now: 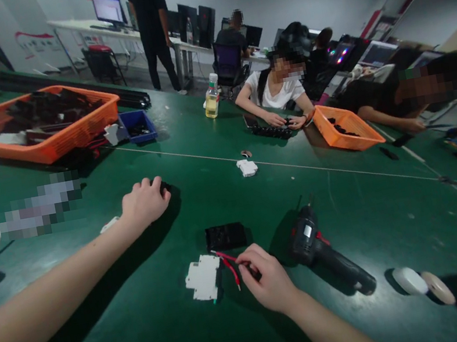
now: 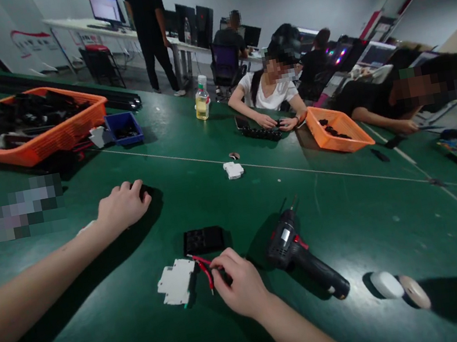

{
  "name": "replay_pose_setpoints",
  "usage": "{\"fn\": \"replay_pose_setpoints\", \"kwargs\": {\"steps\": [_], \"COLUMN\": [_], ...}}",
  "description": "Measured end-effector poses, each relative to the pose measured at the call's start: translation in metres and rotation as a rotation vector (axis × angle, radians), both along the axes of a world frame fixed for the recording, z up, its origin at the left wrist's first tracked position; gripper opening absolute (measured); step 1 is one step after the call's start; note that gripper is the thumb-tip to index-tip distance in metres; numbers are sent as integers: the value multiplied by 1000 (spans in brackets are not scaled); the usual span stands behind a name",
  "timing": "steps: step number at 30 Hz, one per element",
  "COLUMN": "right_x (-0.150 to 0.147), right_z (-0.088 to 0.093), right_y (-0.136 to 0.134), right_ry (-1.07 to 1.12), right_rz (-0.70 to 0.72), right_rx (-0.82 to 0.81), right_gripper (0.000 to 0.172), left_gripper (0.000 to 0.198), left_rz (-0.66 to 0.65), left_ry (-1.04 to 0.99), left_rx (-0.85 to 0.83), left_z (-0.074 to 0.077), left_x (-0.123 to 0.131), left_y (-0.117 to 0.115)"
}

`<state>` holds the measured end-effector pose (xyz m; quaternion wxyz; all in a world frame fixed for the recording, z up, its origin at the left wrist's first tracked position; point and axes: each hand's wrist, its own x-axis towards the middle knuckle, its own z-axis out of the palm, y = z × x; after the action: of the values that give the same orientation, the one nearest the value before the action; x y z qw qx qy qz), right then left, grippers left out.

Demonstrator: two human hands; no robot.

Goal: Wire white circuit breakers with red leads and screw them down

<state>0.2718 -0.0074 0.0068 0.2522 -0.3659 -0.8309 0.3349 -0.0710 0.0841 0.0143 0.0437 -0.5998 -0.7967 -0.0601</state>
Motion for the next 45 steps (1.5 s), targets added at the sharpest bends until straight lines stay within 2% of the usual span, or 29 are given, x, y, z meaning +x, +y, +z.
{"fn": "replay_pose_setpoints", "kwargs": {"steps": [8, 11, 15, 17, 23, 34, 40, 45], "right_x": [1, 1, 0, 0, 1, 1, 1, 1], "right_z": [-3, -5, -3, -3, -4, 0, 3, 1], "right_y": [3, 5, 6, 6, 4, 2, 1, 1], "right_ry": [5, 14, 23, 18, 7, 8, 1, -6], "right_rz": [-20, -27, -34, -31, 4, 31, 13, 7], "right_rx": [-78, -114, -132, -143, -89, -53, -75, -59], "right_gripper": [14, 14, 13, 13, 14, 13, 14, 13], "left_gripper": [41, 40, 36, 32, 26, 38, 35, 30], "left_rz": [-60, -165, -367, -406, -391, -391, -414, -397], "left_ry": [11, 17, 29, 14, -41, -100, -147, -87], "left_rx": [103, 179, 215, 219, 279, 253, 267, 251], "left_z": [-6, -7, -7, -7, -12, -22, -19, -17], "left_x": [-4, -9, -15, -17, -15, -20, -19, -22], "left_y": [2, 4, 7, 8, 9, 18, 13, 12]}}
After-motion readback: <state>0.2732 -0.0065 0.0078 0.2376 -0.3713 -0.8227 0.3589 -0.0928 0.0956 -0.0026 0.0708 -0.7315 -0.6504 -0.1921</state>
